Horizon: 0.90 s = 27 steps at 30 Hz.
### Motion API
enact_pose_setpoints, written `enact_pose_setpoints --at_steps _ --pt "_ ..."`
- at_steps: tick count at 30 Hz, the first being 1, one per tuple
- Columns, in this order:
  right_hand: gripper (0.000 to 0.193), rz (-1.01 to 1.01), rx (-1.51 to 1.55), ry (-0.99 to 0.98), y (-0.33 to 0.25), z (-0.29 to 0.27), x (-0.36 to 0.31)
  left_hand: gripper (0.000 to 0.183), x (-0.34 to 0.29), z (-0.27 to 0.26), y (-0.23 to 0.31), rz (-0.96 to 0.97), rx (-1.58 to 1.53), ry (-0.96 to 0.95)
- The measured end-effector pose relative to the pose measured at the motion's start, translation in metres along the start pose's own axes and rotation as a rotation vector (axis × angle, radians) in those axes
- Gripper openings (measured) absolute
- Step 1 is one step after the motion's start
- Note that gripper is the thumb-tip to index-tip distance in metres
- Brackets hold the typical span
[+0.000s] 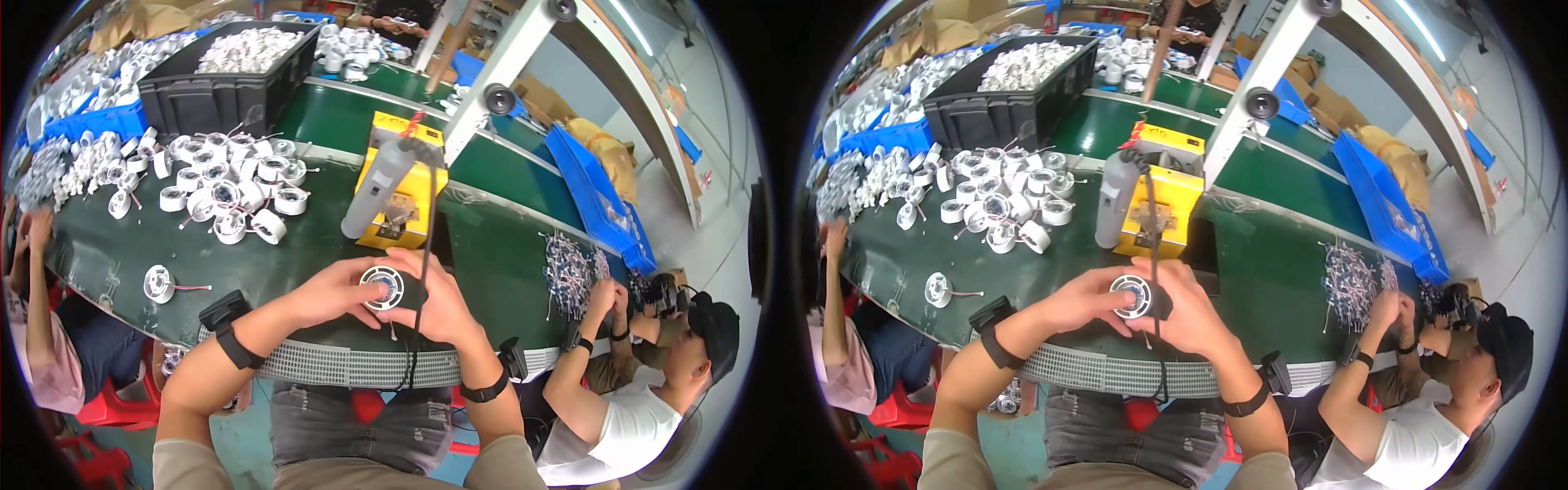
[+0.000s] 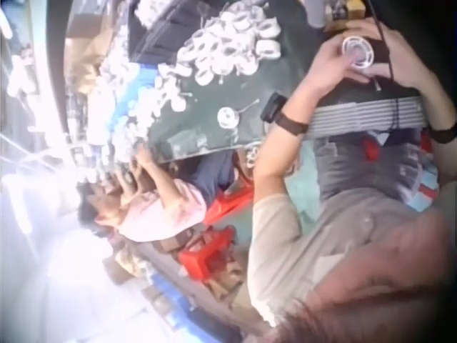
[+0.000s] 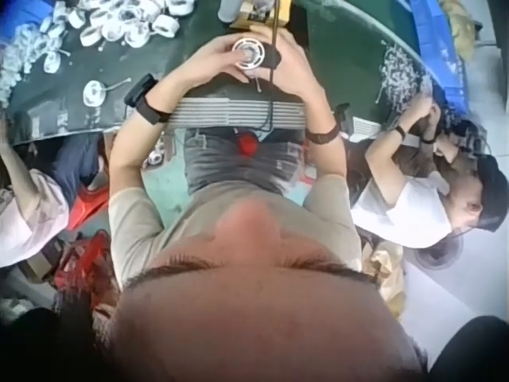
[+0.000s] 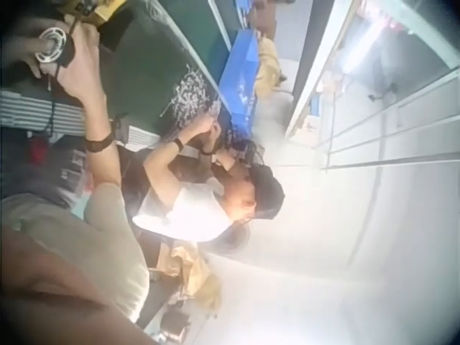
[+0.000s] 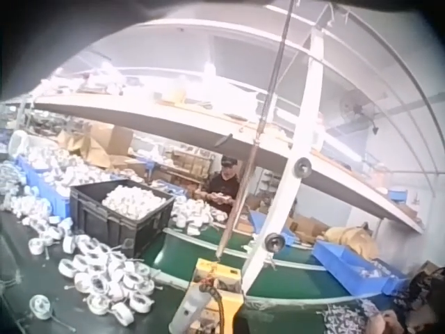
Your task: The person picks up a white plastic housing, inserts a circuit board, and uses a power screwdriver to secure the components. This process is repeated for a second unit before the person sets the screwdriver down.
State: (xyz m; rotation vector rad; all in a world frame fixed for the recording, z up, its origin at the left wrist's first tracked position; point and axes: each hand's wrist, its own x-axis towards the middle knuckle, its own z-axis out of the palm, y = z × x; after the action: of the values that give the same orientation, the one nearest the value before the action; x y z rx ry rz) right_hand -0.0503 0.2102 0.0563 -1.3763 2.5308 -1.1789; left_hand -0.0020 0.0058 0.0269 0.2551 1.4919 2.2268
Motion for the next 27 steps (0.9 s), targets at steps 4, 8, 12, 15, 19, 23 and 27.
enact_pose_setpoints --at_steps 4,8,12,15,19,23,27 --pt "0.085 -0.103 0.267 0.284 0.016 0.004 0.02 0.041 0.001 -0.009 -0.006 -0.009 0.051 0.083" --pt "0.081 -0.012 0.163 0.42 -0.006 0.021 0.068 0.039 0.006 -0.011 -0.019 0.019 0.079 0.137" --pt "0.07 0.081 0.171 0.386 -0.008 0.042 0.089 0.039 0.006 -0.016 -0.019 0.018 0.087 0.169" --pt "0.058 -0.02 0.434 0.628 -0.01 0.046 0.096 0.037 0.008 -0.015 -0.022 0.009 0.117 0.171" --pt "0.041 -0.121 0.604 1.038 -0.01 0.033 0.109 0.034 0.006 -0.008 -0.015 -0.068 0.156 0.267" --pt "0.032 -0.125 0.559 1.039 -0.009 0.022 0.116 0.034 0.005 -0.009 -0.013 -0.121 0.165 0.299" --pt "0.031 -0.103 0.536 1.029 -0.005 0.021 0.119 0.035 0.007 -0.014 -0.015 -0.114 0.131 0.269"
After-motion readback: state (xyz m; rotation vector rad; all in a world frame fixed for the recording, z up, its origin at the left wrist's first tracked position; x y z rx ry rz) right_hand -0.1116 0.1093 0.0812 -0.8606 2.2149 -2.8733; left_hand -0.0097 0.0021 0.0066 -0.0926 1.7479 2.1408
